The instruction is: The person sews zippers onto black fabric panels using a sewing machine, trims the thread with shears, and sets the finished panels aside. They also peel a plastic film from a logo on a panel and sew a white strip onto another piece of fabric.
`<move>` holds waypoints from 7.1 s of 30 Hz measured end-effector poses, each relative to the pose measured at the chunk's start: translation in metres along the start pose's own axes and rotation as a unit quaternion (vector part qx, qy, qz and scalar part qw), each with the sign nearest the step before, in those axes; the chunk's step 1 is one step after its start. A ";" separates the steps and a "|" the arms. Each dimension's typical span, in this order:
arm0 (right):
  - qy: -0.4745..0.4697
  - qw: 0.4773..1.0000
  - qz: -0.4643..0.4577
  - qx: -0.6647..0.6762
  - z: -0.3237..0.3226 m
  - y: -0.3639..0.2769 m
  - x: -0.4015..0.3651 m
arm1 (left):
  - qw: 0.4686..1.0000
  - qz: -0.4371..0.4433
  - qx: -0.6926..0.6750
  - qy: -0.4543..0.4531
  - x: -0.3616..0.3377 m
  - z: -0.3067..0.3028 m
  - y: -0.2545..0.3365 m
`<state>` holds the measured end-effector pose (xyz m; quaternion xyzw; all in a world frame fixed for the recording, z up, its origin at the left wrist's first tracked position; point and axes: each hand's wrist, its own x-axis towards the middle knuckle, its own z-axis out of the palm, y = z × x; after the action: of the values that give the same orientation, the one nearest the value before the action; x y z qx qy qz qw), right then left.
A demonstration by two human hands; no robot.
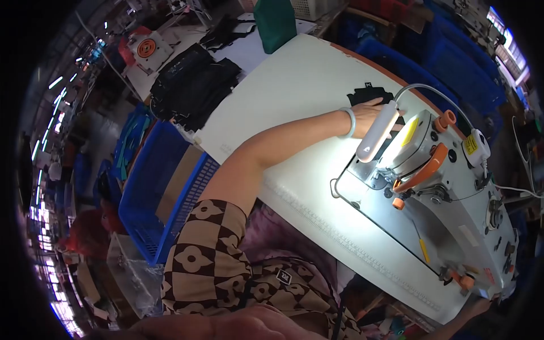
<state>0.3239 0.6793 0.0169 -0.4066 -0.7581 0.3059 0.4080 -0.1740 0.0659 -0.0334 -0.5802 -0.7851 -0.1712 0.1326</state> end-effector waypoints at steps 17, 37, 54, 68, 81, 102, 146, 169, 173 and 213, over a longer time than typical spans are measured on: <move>0.062 0.989 -0.001 0.133 0.058 -0.120 -0.196 | 0.759 -0.568 0.295 -0.117 -0.367 -0.232 -0.034; -0.234 0.935 -0.238 0.119 0.125 -0.173 -0.307 | 0.814 -0.456 0.358 0.036 -0.323 -0.192 0.067; -0.494 0.822 -0.021 0.282 0.241 -0.320 -0.429 | 0.942 -0.220 0.194 0.165 -0.222 -0.095 0.244; -0.484 0.799 0.008 0.357 0.251 -0.294 -0.406 | 0.898 -0.278 0.342 0.003 -0.212 -0.148 0.016; -0.503 0.768 0.080 0.388 0.237 -0.293 -0.398 | 0.938 -0.171 0.248 0.171 -0.296 -0.221 0.084; -0.629 0.733 -0.037 0.257 0.196 -0.324 -0.381 | 0.777 -0.318 -0.531 0.113 -0.198 -0.130 0.228; -0.441 0.700 -0.559 0.058 0.252 -0.284 -0.345 | 0.992 -0.120 -0.036 -0.035 -0.084 -0.075 0.135; -0.411 0.706 -0.574 -0.054 0.271 -0.282 -0.299 | 0.983 -0.039 -0.176 -0.040 -0.097 -0.052 0.153; -0.432 0.707 -0.553 -0.085 0.270 -0.283 -0.300 | 0.983 -0.035 -0.177 -0.039 -0.096 -0.051 0.149; -0.608 0.726 -0.181 -0.266 0.253 -0.297 -0.260 | 0.982 -0.124 -0.068 0.122 -0.038 -0.027 0.063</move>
<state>0.0826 0.2772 0.0356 -0.0806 -0.9531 0.1939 -0.2180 -0.1029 0.0387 -0.0173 -0.4608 -0.8154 -0.3091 0.1650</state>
